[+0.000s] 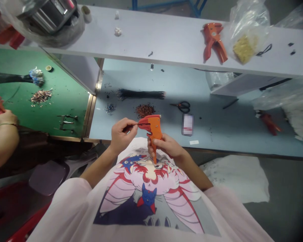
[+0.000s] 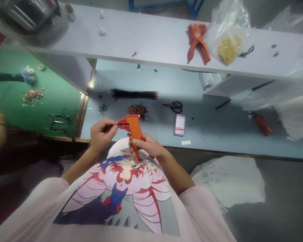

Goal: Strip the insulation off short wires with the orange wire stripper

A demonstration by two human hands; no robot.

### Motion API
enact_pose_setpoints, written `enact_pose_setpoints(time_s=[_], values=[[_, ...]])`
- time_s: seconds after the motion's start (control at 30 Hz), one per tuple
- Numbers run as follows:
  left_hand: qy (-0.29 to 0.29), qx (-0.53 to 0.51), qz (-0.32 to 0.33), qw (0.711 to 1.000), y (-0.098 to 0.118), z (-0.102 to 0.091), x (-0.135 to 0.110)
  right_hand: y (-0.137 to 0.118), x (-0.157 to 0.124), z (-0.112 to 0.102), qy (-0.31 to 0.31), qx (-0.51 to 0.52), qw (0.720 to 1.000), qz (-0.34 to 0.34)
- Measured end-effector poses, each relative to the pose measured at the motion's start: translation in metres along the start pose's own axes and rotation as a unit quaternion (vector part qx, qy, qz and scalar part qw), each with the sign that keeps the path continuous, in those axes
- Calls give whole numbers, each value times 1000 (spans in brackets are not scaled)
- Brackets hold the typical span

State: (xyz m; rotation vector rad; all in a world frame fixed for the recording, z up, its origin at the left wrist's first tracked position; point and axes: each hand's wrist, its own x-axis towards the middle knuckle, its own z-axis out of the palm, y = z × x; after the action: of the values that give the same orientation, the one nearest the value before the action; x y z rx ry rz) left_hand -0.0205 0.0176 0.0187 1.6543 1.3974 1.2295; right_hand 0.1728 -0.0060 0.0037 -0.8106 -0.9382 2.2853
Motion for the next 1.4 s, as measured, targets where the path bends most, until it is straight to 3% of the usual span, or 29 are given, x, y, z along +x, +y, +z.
enact_pose_setpoints(time_s=[0.63,0.77,0.97,1.03,1.23,1.4], values=[[-15,16,2,1000,-4,-1,-3,5,3,3,15,-101,995,-8],[-24,22,4,999,-5,0,-4,8,3,-1,43,-76,996,-8],[-5,11,-20,1000,-7,2,-3,7,-1,-12,1,0,1000,-22],[10,13,-16,1000,-6,1,-3,5,-1,-16,25,26,998,-43],[15,41,57,997,0,3,-5,-1,9,-16,186,6,974,-126],[-16,93,154,984,2,7,-7,-10,17,2,221,-41,954,-197]])
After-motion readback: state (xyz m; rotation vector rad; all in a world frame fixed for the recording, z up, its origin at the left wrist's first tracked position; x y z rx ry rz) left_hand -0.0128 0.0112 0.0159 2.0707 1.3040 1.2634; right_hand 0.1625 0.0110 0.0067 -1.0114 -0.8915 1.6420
